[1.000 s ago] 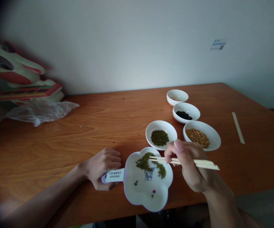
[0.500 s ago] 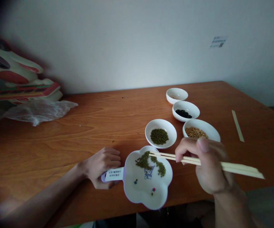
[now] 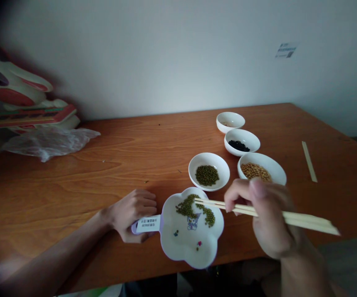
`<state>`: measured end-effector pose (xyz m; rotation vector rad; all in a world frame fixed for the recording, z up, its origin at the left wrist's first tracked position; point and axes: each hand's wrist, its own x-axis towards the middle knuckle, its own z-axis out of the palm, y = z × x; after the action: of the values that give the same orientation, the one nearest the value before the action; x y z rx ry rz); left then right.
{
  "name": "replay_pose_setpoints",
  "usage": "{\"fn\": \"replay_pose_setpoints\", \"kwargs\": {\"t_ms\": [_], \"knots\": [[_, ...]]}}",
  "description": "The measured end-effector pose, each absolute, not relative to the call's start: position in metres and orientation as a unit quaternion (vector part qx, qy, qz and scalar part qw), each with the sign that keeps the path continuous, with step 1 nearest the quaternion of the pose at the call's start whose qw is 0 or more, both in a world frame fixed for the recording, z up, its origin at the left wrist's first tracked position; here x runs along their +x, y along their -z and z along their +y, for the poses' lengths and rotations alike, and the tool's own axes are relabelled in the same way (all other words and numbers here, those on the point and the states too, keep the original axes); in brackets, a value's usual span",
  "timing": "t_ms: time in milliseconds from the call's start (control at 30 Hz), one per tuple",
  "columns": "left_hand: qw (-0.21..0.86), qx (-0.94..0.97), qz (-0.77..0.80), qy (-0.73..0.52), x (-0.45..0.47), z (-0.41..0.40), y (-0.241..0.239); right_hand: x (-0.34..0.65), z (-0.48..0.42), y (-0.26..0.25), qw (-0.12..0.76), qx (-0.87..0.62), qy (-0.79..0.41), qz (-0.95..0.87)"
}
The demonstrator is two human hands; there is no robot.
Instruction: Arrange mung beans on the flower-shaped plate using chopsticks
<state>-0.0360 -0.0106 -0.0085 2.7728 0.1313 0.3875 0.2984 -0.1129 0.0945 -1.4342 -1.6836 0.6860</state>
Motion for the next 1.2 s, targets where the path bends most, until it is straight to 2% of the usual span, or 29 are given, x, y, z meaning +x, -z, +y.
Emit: {"fn": "replay_pose_setpoints", "kwargs": {"t_ms": [167,867,1200], "knots": [[0.171,0.976,0.046,-0.127,-0.036,-0.010,0.007,0.281,-0.107,-0.084,0.379,-0.517,-0.361,-0.678],[0.170,0.974,0.051,-0.142,-0.036,-0.011,0.008,0.281,-0.105,-0.080,0.338,-0.526,-0.350,-0.698],[0.176,0.974,0.045,-0.136,-0.037,-0.011,0.007,0.275,-0.105,-0.080,0.352,-0.504,-0.366,-0.699]]}}
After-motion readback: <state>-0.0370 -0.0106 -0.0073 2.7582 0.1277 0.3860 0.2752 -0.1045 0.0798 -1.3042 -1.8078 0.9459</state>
